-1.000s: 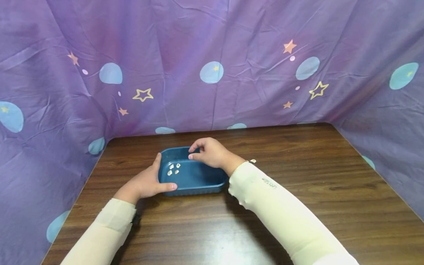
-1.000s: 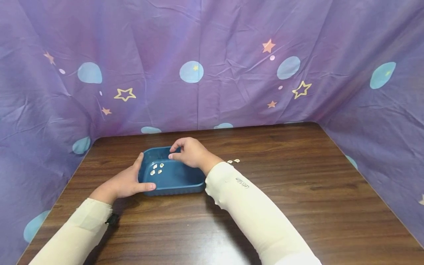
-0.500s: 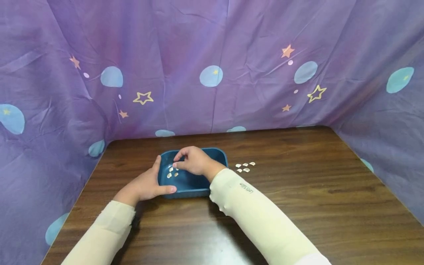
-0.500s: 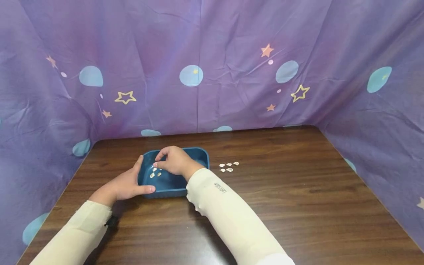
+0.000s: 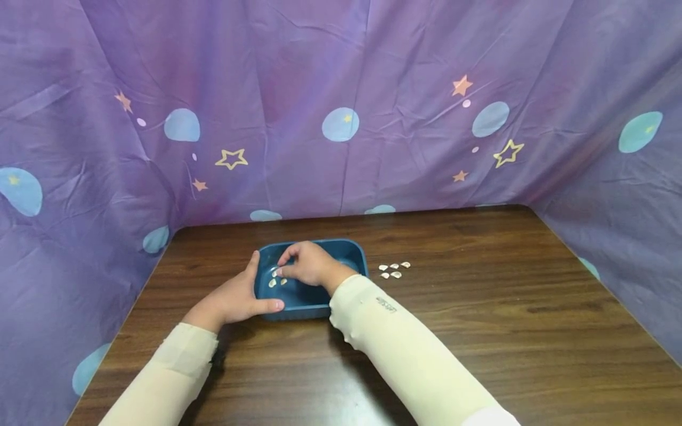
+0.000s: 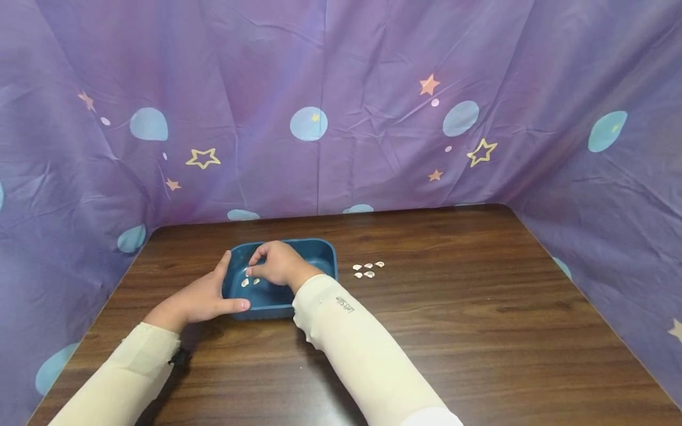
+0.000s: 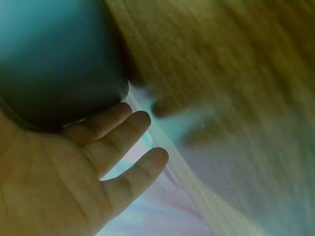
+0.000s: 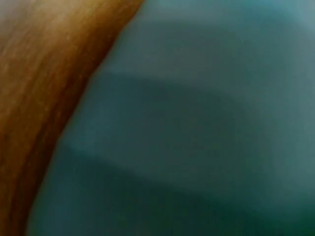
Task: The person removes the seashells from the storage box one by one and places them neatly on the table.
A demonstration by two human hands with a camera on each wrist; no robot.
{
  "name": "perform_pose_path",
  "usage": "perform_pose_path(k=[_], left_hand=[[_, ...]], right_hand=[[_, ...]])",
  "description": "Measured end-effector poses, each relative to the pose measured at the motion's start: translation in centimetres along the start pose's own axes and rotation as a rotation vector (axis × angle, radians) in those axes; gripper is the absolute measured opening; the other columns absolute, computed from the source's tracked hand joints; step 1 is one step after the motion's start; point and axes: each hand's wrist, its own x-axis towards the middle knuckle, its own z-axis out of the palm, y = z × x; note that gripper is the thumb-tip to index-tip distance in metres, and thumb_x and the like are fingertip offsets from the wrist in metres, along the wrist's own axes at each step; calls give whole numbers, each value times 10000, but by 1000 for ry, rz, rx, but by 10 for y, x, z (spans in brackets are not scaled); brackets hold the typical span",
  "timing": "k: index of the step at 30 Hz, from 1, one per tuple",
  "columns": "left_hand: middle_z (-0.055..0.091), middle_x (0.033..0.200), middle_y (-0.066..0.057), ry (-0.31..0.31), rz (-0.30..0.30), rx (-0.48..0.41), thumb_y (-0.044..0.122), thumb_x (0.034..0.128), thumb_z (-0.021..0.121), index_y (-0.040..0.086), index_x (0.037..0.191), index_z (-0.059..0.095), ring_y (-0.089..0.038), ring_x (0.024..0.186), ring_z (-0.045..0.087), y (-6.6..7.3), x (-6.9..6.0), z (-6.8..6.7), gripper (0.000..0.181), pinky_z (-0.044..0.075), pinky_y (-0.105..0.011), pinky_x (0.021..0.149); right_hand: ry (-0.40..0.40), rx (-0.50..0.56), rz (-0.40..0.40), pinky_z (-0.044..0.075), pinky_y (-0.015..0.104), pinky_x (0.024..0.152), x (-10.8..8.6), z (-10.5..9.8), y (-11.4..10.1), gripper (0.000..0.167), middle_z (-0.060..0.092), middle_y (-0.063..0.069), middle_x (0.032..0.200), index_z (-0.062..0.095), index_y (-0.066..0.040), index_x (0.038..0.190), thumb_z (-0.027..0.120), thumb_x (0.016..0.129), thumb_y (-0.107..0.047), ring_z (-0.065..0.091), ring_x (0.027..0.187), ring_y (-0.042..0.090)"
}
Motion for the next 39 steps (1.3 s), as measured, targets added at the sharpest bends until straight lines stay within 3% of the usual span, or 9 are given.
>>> perform_pose_path(k=[11, 18, 24, 32, 39], left_hand=[[229, 1639, -422, -7, -1, 23, 682, 885, 738, -58, 1630, -170, -528, 1462, 423, 2, -1, -1, 1388, 385, -633, 1174], [235, 1623, -444, -17, -1, 9, 660, 892, 748, -60, 1625, -181, -538, 1453, 426, 3, -2, -2, 1386, 382, -635, 1173], [208, 1633, -442, -30, -12, -5, 662, 893, 747, -46, 1624, -201, -543, 1477, 386, 2, -1, -1, 1390, 352, -641, 1192], [188, 1642, -437, -38, -6, -14, 664, 894, 744, -41, 1624, -207, -541, 1485, 374, 4, 0, -3, 1390, 349, -641, 1194], [171, 1649, -434, -45, -11, -12, 659, 894, 746, -58, 1622, -193, -544, 1487, 370, 5, -3, -3, 1388, 352, -643, 1191]], right_hand=[[-120, -102, 42, 504, 300, 920, 2, 5, 7, 124, 749, -38, 1044, 794, -190, 1027, 838, 926, -247, 606, 934, 123], [-194, -158, 66, 447, 376, 1150, 1, 8, 7, 227, 742, -12, 1260, 782, -195, 1147, 832, 928, -224, 629, 1255, 184], [-204, -190, 70, 407, 391, 1197, 1, 11, 7, 299, 720, 2, 1350, 775, -198, 1225, 829, 932, -222, 592, 1353, 212], [-181, -207, 94, 427, 380, 1176, 1, 10, 9, 248, 742, -14, 1285, 793, -211, 1151, 849, 909, -203, 621, 1291, 195], [-196, -212, 73, 426, 364, 1177, 1, 12, 7, 282, 749, -19, 1273, 792, -199, 1179, 852, 905, -177, 618, 1300, 186]])
